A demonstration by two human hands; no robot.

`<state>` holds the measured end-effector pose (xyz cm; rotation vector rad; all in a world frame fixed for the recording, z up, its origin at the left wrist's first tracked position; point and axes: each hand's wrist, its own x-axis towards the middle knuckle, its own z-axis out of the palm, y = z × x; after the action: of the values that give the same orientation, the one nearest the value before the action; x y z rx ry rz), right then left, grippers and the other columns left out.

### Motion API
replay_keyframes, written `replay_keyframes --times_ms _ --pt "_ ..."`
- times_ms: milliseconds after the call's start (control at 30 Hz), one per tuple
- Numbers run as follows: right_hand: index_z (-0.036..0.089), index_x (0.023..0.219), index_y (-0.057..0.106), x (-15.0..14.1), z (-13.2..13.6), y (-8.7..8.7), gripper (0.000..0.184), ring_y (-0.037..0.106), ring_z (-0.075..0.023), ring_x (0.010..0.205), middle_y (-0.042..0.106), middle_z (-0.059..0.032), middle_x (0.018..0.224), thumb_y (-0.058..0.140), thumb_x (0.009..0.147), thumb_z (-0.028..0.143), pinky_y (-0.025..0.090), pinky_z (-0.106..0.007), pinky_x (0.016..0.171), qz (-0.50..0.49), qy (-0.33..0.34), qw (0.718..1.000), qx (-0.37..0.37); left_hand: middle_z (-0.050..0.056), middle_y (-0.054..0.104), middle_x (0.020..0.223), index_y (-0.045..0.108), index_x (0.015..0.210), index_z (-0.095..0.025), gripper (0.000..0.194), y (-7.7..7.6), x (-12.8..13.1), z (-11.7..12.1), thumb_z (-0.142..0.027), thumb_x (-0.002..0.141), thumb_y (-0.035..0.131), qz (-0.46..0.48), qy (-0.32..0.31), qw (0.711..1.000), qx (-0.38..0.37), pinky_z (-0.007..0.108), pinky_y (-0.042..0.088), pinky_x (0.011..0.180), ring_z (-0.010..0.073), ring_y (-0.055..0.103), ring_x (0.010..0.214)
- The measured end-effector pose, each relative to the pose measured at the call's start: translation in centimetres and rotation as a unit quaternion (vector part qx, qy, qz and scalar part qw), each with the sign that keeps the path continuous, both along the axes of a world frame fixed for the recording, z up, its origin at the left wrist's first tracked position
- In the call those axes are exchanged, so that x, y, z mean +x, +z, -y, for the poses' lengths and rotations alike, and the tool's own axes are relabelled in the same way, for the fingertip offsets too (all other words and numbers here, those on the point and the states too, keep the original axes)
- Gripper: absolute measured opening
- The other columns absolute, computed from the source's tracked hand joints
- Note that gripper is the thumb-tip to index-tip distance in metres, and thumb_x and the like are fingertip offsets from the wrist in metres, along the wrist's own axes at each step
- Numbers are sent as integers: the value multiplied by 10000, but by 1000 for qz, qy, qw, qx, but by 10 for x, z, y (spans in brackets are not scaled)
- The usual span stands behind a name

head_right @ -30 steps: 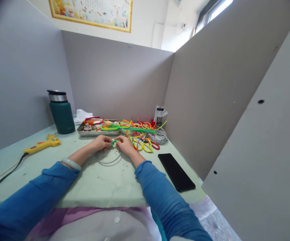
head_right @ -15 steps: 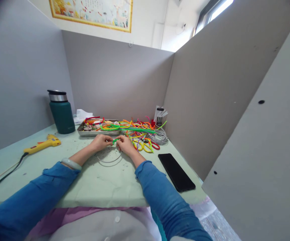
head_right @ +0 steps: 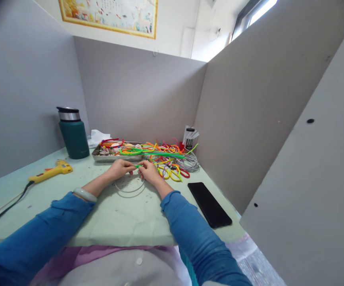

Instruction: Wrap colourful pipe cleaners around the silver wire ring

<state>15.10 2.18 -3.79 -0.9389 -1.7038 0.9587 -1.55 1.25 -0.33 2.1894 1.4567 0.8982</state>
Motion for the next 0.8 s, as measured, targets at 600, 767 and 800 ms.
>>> replay_keyframes --times_ms 600,767,800 --pt "191 999 509 -1 4 1 265 476 -55 403 542 48 642 497 739 241 365 -162 380 6 -7 1000 25 -32 500 507 588 665 -134 402 -2 2 0 -533 619 615 194 -12 966 -170 208 219 344 32 282 322" --pt "206 1055 505 -1 2 1 320 462 -45 400 542 43 684 431 744 193 361 -158 376 -17 -6 1000 10 -71 371 455 543 673 -147 340 1 2 1 -469 627 638 262 -16 943 -204 207 167 337 28 222 322" --pt "203 1034 513 -1 2 1 302 462 -42 399 541 42 689 428 744 193 359 -156 376 -17 -4 1000 8 -74 361 452 542 683 -147 327 2 2 2 -454 629 641 268 -18 939 -212 206 158 338 28 215 323"
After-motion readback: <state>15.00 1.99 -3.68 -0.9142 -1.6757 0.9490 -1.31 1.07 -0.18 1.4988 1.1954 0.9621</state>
